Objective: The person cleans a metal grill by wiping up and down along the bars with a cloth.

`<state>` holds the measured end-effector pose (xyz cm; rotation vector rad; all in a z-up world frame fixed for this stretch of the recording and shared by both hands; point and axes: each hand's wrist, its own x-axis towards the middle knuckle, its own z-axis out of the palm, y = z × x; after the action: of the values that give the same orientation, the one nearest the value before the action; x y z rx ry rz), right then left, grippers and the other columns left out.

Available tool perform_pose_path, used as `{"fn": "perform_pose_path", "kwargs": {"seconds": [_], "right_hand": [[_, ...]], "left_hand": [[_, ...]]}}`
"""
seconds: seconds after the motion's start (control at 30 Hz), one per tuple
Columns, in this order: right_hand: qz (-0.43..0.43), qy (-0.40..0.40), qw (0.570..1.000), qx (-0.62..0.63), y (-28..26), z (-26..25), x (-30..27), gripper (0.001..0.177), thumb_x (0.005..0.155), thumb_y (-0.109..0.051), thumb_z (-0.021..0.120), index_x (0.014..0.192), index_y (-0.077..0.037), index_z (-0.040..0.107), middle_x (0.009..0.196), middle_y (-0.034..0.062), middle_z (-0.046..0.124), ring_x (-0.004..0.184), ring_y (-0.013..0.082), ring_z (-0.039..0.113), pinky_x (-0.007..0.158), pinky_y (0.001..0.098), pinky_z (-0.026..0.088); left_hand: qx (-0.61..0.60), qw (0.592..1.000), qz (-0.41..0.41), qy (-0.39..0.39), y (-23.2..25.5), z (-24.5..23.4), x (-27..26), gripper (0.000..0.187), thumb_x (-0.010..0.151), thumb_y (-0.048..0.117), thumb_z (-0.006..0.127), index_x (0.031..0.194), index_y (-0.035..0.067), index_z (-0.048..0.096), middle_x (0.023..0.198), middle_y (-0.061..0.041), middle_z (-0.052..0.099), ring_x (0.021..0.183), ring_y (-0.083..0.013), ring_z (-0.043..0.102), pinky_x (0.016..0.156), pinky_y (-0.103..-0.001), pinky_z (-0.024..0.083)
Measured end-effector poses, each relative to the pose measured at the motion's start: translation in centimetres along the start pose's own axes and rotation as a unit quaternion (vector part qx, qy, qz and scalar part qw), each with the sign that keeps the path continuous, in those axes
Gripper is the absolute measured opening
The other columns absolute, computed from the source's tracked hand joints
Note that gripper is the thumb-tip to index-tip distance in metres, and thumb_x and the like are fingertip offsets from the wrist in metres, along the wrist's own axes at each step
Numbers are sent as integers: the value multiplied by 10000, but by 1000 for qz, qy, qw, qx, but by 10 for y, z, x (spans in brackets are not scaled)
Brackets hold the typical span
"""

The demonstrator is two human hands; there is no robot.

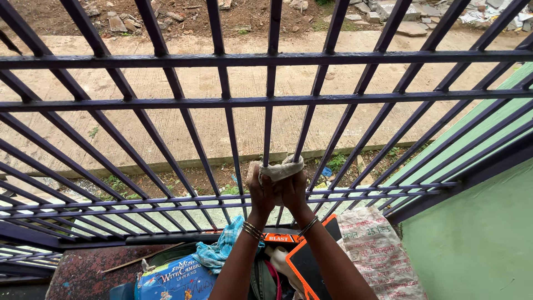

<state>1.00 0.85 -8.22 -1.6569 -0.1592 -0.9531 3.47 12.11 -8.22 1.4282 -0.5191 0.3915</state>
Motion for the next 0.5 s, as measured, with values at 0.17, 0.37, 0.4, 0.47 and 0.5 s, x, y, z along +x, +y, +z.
{"fn": "perform_pose_path", "kwargs": {"seconds": [0.17,0.37,0.4,0.47,0.5], "right_hand": [[58,-8,997,-45,-8,4,-14,278,1063,-233,515,1076,28,608,745,55,659,640,129,628,556,304,481],[-3,-13,999,-39,-48,1,28,301,1116,-274,450,1225,-3,525,836,46,651,679,80,622,548,273,486],[3,-1,999,-39,-56,2,45,273,1114,-266,457,1206,-20,534,796,34,643,621,76,593,505,268,460],[-31,19,999,30,-81,2,76,305,1144,-234,427,1322,1,504,901,15,593,722,60,556,576,250,455],[-32,34,998,49,-94,3,92,305,1152,-221,439,1325,15,526,954,25,608,774,67,550,625,249,455]], "left_hand": [[-43,999,-17,7,6,2,1,467,1118,428,408,1170,-1,585,755,-79,646,689,-130,622,583,-307,484],[-60,998,12,-1,60,10,51,411,1159,376,390,1172,45,632,784,-12,644,637,-55,563,546,-259,437],[-72,996,47,-11,73,12,66,378,1166,369,382,1178,60,600,828,9,656,654,-39,592,544,-245,473],[-58,997,42,-16,106,13,90,359,1157,351,412,1173,54,613,812,-17,629,645,-54,545,556,-245,434],[-58,997,42,-18,123,13,102,359,1157,351,412,1173,54,613,812,-17,629,645,-54,545,556,-245,434]]}}
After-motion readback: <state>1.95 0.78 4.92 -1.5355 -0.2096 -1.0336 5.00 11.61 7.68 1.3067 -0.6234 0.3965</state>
